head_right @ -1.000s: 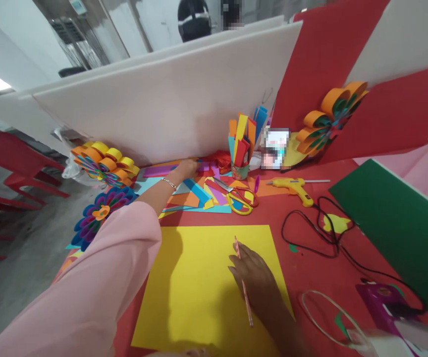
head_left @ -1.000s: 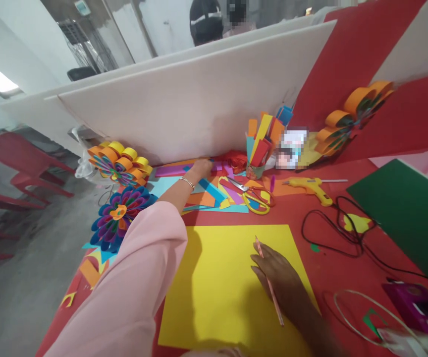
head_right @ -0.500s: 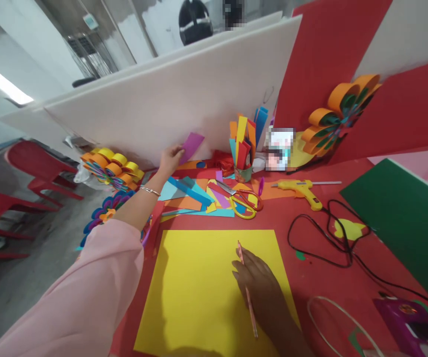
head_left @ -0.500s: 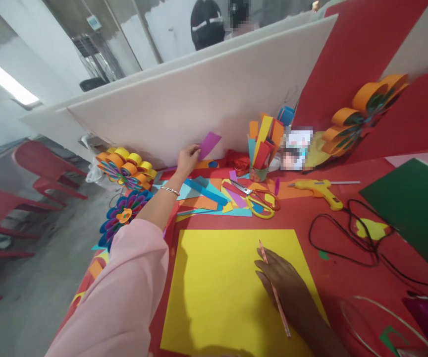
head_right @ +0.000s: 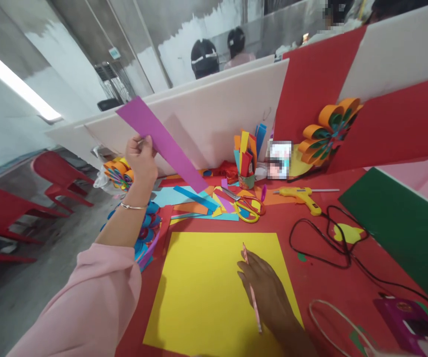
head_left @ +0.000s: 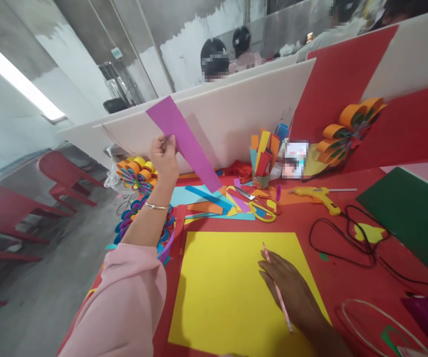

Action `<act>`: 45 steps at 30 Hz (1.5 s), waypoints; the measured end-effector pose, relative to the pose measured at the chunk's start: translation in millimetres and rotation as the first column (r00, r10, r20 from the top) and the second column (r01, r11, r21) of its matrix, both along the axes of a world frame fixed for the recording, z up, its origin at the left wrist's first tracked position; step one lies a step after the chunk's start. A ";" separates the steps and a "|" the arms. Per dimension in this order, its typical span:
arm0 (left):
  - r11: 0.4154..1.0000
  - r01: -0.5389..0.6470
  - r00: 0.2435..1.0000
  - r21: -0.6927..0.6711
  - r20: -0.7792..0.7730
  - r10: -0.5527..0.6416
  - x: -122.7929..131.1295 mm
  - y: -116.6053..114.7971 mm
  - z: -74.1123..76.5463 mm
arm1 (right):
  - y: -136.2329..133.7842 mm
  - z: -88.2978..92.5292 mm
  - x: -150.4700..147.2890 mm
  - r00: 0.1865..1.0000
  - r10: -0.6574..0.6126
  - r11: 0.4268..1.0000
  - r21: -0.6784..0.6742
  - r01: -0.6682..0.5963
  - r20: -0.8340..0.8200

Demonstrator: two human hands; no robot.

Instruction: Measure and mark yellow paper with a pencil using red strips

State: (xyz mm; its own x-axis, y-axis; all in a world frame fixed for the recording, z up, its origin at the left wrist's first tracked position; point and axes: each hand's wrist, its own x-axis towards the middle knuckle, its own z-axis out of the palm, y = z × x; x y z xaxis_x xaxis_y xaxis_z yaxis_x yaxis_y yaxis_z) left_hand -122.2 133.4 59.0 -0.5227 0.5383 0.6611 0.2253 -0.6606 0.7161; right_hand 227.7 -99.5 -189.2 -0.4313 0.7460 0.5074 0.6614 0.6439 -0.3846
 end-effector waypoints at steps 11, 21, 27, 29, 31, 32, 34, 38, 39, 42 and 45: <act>0.974 -0.095 0.984 -0.206 0.128 0.123 -36.4 9.8 -16.8 | 0.8 -2.5 0.3 1.000 0.016 1.000 -0.022 -0.015 0.001; 0.698 -0.578 0.731 -0.423 -0.649 0.213 -47.1 34.6 -99.1 | -2.9 0.6 0.9 1.000 -0.010 0.999 -0.053 0.010 0.004; 0.771 -0.377 0.396 -0.513 -0.842 -0.367 4.5 50.6 -141.5 | 0.4 3.1 1.5 1.000 -0.006 0.998 -0.062 0.007 0.022; 0.742 -0.348 0.288 -0.573 -0.819 -0.497 22.8 64.0 -150.8 | 0.0 3.4 1.7 1.000 -0.005 0.999 -0.045 0.005 -0.012; 0.706 -0.367 0.233 -0.605 -0.795 -0.560 37.9 75.9 -157.9 | -0.9 4.0 1.8 0.999 -0.001 0.999 -0.038 0.000 -0.033; 0.693 -0.380 0.222 -0.613 -0.788 -0.574 43.7 80.3 -160.6 | -1.4 4.4 1.8 0.999 0.000 0.999 -0.037 -0.001 -0.037; 0.686 -0.387 0.227 -0.616 -0.785 -0.577 51.2 85.4 -164.6 | -2.2 5.2 1.6 0.999 -0.003 0.999 -0.036 0.001 -0.040; 0.732 -0.334 0.329 -0.594 -0.801 -0.500 47.9 83.2 -163.6 | -2.2 6.6 1.8 0.998 -0.012 1.000 -0.022 0.011 -0.053; 0.751 -0.312 0.373 -0.582 -0.802 -0.466 43.9 81.2 -160.7 | -2.0 6.7 2.0 0.999 -0.009 1.000 -0.024 0.008 -0.053; 0.824 -0.245 0.539 -0.510 -0.778 -0.322 29.4 74.3 -144.1 | -1.8 6.4 2.3 1.000 0.003 0.999 -0.048 -0.005 -0.029; 0.895 -0.225 0.709 -0.386 -0.695 -0.121 20.0 63.5 -116.2 | -2.0 5.2 2.2 1.000 0.005 0.997 -0.072 -0.004 0.010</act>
State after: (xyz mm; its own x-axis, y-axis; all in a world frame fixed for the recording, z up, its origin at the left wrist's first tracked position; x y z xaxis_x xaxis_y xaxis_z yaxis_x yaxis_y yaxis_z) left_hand -102.2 196.9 -57.3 -0.0499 0.8290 0.5570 0.7871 -0.3106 0.5329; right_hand 229.8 -101.4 -184.0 -0.4391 0.7785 0.4485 0.6627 0.6177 -0.4234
